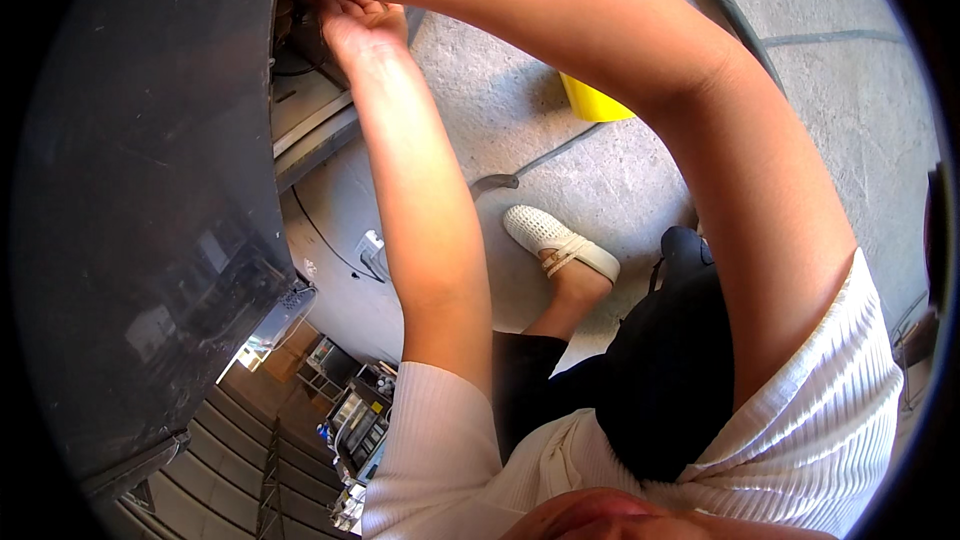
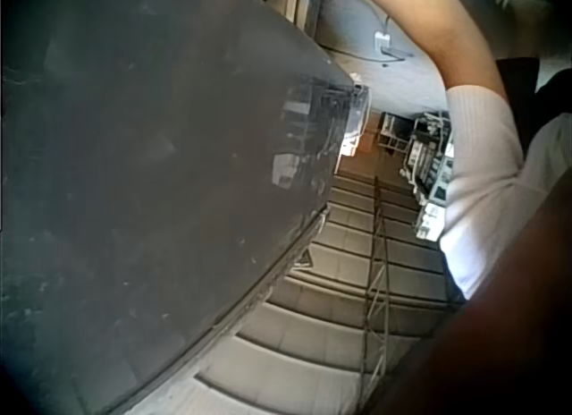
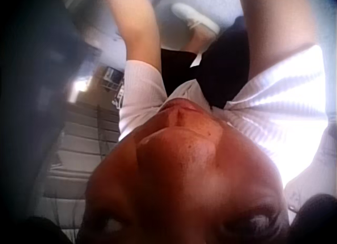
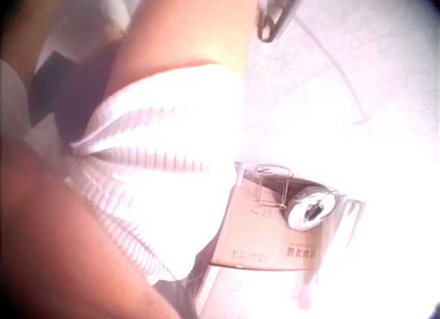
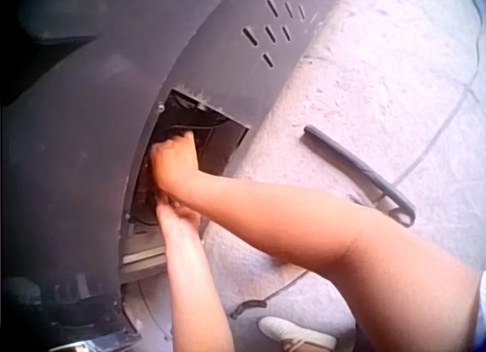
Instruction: The person repairs a refrigerator by cutting a section of black foam insulation with scissors, applying yellow tape to the ends, and securing it around a compressor pipe at the base of the unit.
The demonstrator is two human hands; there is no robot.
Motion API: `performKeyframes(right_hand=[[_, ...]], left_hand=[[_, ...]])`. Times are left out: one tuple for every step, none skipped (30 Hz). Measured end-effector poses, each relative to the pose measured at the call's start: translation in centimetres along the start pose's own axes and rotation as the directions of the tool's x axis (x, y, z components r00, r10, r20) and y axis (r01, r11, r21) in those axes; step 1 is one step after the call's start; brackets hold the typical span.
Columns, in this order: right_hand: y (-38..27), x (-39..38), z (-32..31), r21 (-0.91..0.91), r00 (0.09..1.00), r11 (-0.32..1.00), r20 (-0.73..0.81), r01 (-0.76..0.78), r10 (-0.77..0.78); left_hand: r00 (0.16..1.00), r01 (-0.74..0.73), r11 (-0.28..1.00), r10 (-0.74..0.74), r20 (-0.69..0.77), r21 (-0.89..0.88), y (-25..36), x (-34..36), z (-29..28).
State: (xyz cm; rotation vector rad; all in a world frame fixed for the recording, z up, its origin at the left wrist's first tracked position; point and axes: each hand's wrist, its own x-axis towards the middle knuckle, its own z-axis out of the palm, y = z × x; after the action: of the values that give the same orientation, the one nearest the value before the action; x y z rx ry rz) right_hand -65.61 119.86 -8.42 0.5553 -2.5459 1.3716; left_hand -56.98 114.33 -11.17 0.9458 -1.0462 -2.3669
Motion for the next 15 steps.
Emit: performKeyframes(right_hand=[[-0.2, 0.1, -0.2, -0.002, 1.000, 1.000, -0.001, -0.013, 0.013], [-0.3, 0.0, -0.4, -0.004, 1.000, 1.000, 0.010, -0.011, 0.011], [-0.4, -0.1, -0.6, -0.006, 1.000, 1.000, 0.021, -0.009, 0.009], [-0.3, -0.1, -0.9, -0.010, 0.999, 1.000, 0.032, -0.010, 0.010], [-0.2, -0.1, -1.0, -0.018, 0.999, 1.000, 0.034, -0.014, 0.015], [-0.2, 0.0, -1.1, -0.026, 0.999, 0.999, 0.036, -0.019, 0.020], [-0.2, 0.0, -1.2, -0.034, 0.999, 0.999, 0.037, -0.023, 0.024], [-0.1, 0.0, -1.4, -0.041, 0.999, 0.999, 0.038, -0.021, 0.022], [0.1, 0.1, -1.6, -0.049, 0.999, 0.999, 0.038, -0.020, 0.022], [-0.1, 0.1, -1.7, -0.048, 0.999, 0.999, 0.042, -0.011, 0.013], [-0.1, 0.1, -1.9, -0.050, 0.997, 0.999, 0.075, -0.001, 0.005], [0.1, 0.0, -2.2, -0.052, 0.994, 0.999, 0.109, 0.008, -0.002], [0.4, -0.1, -2.5, -0.054, 0.990, 0.998, 0.142, 0.017, -0.009], [0.7, -0.6, -3.1, -0.032, 0.995, 0.998, 0.091, 0.051, -0.048], [1.1, -1.2, -3.6, -0.012, 0.995, 0.996, 0.039, 0.087, -0.086]], left_hand=[[1.000, -0.010, 0.999, 0.009, 0.008, 0.035, -0.3, -0.2, 0.0], [1.000, -0.020, 0.997, 0.018, 0.017, 0.070, -0.4, -0.3, 0.0], [0.999, -0.006, 0.997, 0.004, 0.036, 0.076, -0.3, -0.4, 0.0], [0.998, 0.011, 0.997, -0.015, 0.055, 0.083, -0.3, -0.5, -0.1], [0.997, 0.028, 0.996, -0.035, 0.074, 0.090, -0.3, -0.5, -0.1], [0.997, 0.043, 0.994, -0.050, 0.063, 0.097, -0.3, -0.5, 0.0], [0.997, 0.058, 0.993, -0.063, 0.053, 0.104, -0.2, -0.4, 0.0], [0.996, 0.073, 0.991, -0.078, 0.044, 0.111, -0.2, -0.5, 0.2], [0.993, 0.110, 0.991, -0.113, 0.039, 0.073, -0.2, -0.2, 0.2], [0.990, 0.134, 0.990, -0.135, 0.031, 0.033, 0.1, -0.1, 0.1], [0.987, 0.160, 0.987, -0.160, 0.025, -0.006, 0.4, 0.1, 0.0], [0.989, 0.150, 0.988, -0.151, -0.009, -0.035, 0.5, 0.1, -0.1], [0.989, 0.140, 0.988, -0.143, -0.043, -0.064, 0.5, -0.1, -0.4], [0.987, 0.134, 0.986, -0.142, -0.075, -0.096, 0.4, -0.6, -0.2], [0.988, 0.150, 0.978, -0.155, -0.027, -0.144, 0.5, -0.9, 0.1]])
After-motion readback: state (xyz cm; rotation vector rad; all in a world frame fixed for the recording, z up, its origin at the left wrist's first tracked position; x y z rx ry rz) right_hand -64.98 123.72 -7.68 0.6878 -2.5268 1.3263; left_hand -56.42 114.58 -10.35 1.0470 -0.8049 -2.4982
